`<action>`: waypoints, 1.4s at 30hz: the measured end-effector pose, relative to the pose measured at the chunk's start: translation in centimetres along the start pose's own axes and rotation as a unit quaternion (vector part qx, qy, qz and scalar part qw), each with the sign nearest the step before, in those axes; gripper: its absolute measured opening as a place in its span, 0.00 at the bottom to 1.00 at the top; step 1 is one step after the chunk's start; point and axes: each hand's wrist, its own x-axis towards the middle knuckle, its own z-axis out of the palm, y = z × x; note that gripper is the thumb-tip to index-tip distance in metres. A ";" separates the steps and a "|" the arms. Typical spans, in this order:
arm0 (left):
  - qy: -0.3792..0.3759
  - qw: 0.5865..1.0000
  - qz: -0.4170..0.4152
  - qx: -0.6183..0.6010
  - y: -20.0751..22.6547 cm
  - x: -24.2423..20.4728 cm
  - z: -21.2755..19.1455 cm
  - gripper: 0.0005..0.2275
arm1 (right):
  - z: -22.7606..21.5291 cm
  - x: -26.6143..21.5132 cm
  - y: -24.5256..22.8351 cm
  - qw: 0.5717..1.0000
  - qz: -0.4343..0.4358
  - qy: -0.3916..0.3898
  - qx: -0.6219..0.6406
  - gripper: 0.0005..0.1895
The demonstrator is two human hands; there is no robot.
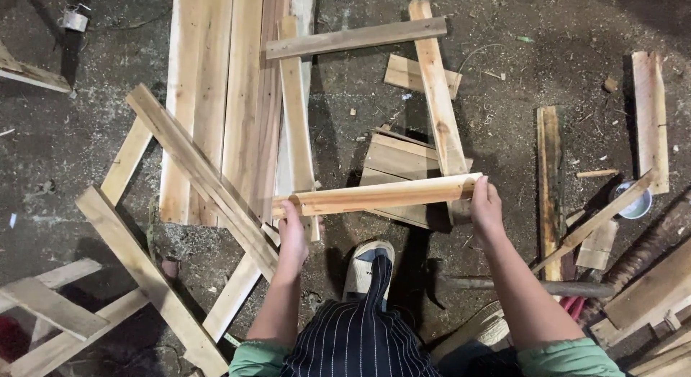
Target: Assembling a wooden frame by aligning slats and using a hammer and pliers to fasten them.
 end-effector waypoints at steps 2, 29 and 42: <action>-0.003 1.000 0.007 0.002 0.1 0.3 0.0 0.42 | 0.1 -0.3 -0.3 1.000 -0.001 0.002 -0.001 0.34; -0.093 0.995 -0.030 0.023 1.5 0.6 -0.9 0.41 | 0.4 0.9 3.2 0.997 0.015 -0.041 -0.059 0.35; -0.046 0.995 -0.064 0.058 6.7 -6.5 1.6 0.47 | -1.1 2.0 5.1 0.978 0.027 -0.065 -0.197 0.30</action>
